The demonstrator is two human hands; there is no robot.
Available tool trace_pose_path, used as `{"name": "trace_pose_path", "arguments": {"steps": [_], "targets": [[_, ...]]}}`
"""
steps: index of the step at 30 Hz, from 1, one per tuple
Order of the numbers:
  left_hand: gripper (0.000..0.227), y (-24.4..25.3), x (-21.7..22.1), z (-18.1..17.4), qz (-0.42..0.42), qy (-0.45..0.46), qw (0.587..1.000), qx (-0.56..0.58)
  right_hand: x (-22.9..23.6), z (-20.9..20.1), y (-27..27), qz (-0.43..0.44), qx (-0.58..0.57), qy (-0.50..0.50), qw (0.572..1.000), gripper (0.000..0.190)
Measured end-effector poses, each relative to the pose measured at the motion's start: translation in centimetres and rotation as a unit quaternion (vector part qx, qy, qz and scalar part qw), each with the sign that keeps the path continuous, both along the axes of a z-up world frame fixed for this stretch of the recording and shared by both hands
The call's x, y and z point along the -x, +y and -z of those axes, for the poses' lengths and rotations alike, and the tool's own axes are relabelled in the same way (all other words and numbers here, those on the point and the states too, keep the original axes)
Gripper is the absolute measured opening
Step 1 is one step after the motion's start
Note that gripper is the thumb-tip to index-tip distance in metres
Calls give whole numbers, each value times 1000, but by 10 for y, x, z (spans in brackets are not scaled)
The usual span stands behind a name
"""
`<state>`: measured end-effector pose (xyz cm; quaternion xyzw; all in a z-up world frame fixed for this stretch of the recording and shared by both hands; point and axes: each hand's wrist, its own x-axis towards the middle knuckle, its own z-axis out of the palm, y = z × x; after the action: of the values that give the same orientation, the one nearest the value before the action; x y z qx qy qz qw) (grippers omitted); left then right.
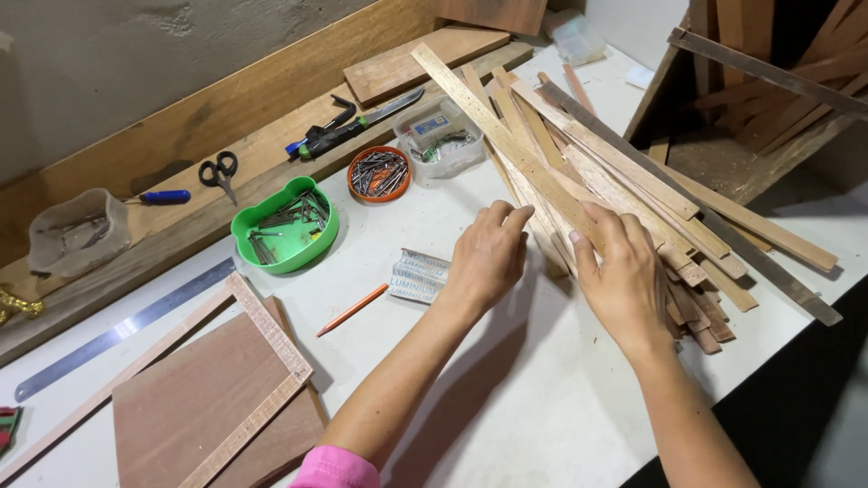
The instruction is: The person sands thin wooden strips with a sanding block, then fits a plywood panel into a wooden frame on the workbench. They position a steel ruler along the frame edge and mark the wood with a pencil, then press the panel into place and pick up a hammer.
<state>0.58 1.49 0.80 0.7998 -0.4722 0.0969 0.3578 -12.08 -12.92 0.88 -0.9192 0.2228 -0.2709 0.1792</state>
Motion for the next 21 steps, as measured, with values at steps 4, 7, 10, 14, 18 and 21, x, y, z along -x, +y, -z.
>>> {"name": "trace_pose_path", "arguments": {"steps": [4,7,10,14,18,21], "targets": [[39,36,-12,10,-26,-21,998,-49,-2,2,23,-41,18,-17,999,41],[41,60,-17,16,-43,-34,993,-109,-4,3,41,-42,16,25,999,41],[43,79,-19,24,-53,-68,990,-109,-4,0,59,-62,8,31,998,41],[39,95,-19,38,-85,-114,983,-118,-5,17,66,-83,28,60,994,42],[18,105,-15,44,-70,-64,986,-139,-5,13,79,-58,3,159,986,45],[13,112,-10,41,-73,-92,986,-115,0,23,78,-79,42,124,988,45]]}}
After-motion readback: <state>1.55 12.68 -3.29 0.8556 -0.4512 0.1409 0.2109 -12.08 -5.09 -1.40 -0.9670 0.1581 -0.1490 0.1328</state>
